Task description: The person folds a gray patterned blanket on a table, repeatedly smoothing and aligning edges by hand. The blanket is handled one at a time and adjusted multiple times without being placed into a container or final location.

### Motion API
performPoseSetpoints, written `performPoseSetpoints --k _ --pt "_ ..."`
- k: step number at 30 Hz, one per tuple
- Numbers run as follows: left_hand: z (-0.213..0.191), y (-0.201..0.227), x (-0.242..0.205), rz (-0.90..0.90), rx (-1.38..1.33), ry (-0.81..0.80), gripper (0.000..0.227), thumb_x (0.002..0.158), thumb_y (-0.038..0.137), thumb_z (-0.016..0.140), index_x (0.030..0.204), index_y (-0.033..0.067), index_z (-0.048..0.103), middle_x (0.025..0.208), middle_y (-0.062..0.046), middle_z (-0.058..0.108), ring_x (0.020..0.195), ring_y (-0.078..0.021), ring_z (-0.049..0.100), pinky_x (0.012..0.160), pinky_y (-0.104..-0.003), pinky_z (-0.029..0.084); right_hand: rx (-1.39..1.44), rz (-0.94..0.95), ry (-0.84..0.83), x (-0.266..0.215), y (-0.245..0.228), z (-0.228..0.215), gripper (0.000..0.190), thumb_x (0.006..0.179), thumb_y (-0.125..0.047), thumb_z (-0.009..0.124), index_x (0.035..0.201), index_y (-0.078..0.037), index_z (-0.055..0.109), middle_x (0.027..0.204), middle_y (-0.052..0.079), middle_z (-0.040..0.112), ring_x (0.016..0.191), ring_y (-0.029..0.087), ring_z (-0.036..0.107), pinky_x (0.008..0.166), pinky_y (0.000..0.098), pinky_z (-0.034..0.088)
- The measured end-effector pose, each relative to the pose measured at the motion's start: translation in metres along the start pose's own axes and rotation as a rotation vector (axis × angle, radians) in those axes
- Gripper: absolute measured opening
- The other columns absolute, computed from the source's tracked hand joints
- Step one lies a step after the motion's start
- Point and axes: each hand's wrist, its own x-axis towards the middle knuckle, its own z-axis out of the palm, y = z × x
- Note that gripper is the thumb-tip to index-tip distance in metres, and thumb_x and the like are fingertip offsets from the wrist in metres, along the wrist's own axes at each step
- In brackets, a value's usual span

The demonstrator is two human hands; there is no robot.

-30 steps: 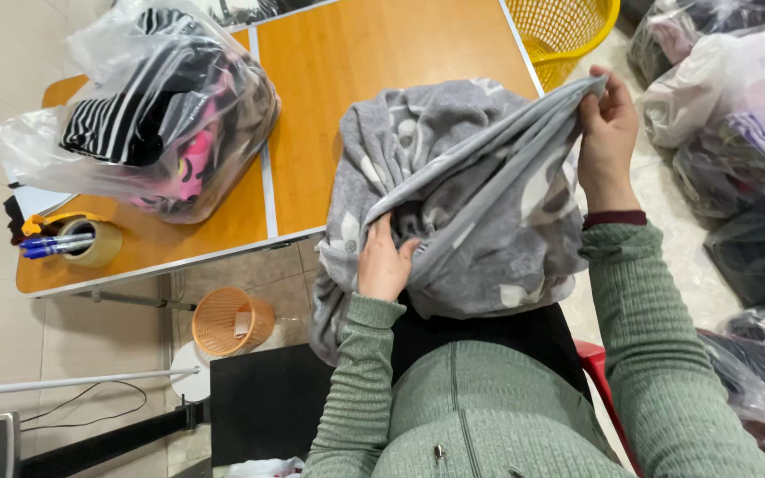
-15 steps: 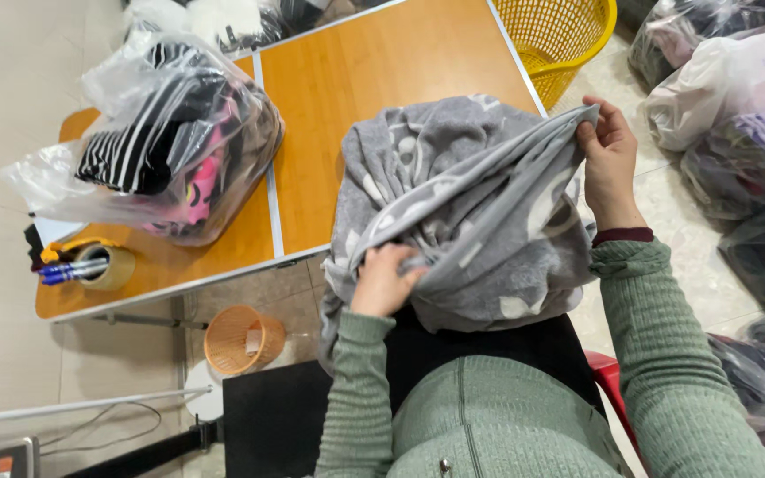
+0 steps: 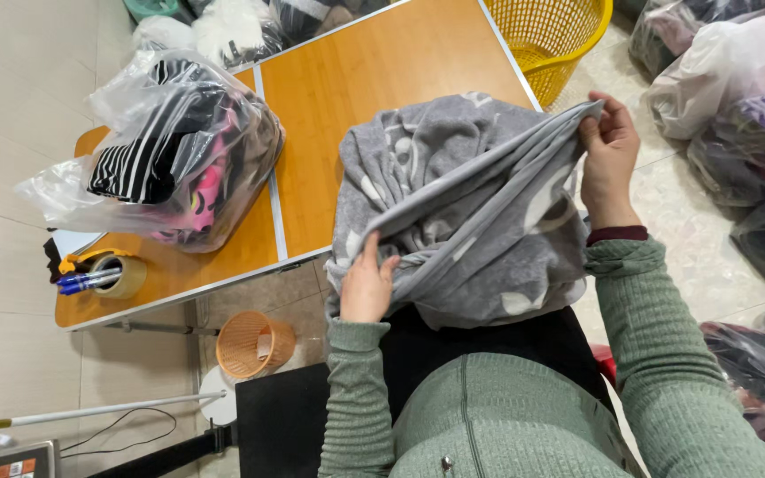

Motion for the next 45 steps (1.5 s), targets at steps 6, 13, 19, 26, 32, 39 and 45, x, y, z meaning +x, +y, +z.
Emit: performPoseSetpoints --k 6,13,19,26,32,39,45 --pt "-0.012 0.001 0.005 0.069 -0.002 0.099 0.063 0.09 0.047 0.077 0.138 0.0119 0.056 0.125 -0.021 0.069 0.109 -0.0426 0.068 0.088 -0.05 0.054 -0.032 -0.077 0.058 0.011 -0.017 0.012 0.029 0.112 0.004 0.059 0.14 -0.005 0.061 0.105 -0.005 0.066 0.094 0.004 0.058 0.087 0.0196 0.047" --pt "-0.008 -0.008 -0.008 0.209 -0.082 0.218 0.099 0.058 0.041 0.089 0.139 -0.0033 0.051 0.139 -0.028 0.042 0.111 -0.0492 0.056 0.084 -0.052 0.051 0.012 -0.112 0.075 0.017 -0.029 0.025 0.029 0.111 0.006 0.058 0.137 -0.004 0.06 0.108 -0.003 0.068 0.098 0.004 0.061 0.09 0.0193 0.047" --pt "-0.004 -0.048 -0.001 0.096 0.01 0.215 0.046 0.057 0.019 0.09 0.099 0.0045 0.078 0.098 -0.01 0.073 0.098 -0.0331 0.061 0.086 -0.044 0.047 -0.034 -0.114 0.006 0.012 -0.044 0.038 0.027 0.11 0.002 0.059 0.137 -0.004 0.06 0.107 -0.003 0.068 0.097 0.004 0.06 0.09 0.0192 0.047" --pt "-0.03 -0.084 0.051 -0.043 -1.007 -0.007 0.027 0.076 0.004 0.068 0.103 0.0003 0.066 0.097 -0.004 0.07 0.09 -0.0116 0.061 0.085 -0.026 0.049 0.052 0.002 -0.166 0.048 -0.048 0.055 0.028 0.107 -0.002 0.063 0.135 -0.003 0.062 0.112 0.0 0.07 0.1 0.007 0.064 0.093 0.0216 0.049" --pt "-0.058 -0.072 0.141 -0.072 -1.449 0.133 0.037 0.074 0.0 0.053 0.109 0.0033 0.063 0.1 -0.005 0.066 0.092 -0.0164 0.064 0.086 -0.027 0.051 0.112 0.068 -0.238 0.132 -0.04 0.091 0.03 0.1 -0.003 0.065 0.13 -0.002 0.063 0.112 0.004 0.073 0.1 0.011 0.068 0.091 0.0238 0.053" --pt "-0.112 -0.052 0.366 -0.031 -1.414 0.412 0.061 0.091 0.016 0.073 0.14 0.0066 0.039 0.139 -0.012 0.045 0.122 -0.0264 0.05 0.101 -0.043 0.043 -0.029 -0.165 -0.285 0.287 -0.037 0.191 0.039 0.108 -0.018 0.067 0.142 0.001 0.057 0.116 0.005 0.066 0.104 0.014 0.057 0.091 0.0286 0.047" --pt "-0.021 -0.074 0.359 0.188 -0.863 0.48 0.091 0.101 0.027 0.074 0.164 -0.002 0.014 0.171 -0.022 0.014 0.159 -0.0314 0.019 0.128 -0.041 0.019 -0.471 -0.197 -0.472 0.19 0.006 0.144 0.057 0.111 -0.032 0.061 0.152 0.002 0.04 0.155 0.02 0.047 0.147 0.028 0.044 0.12 0.0377 0.035"
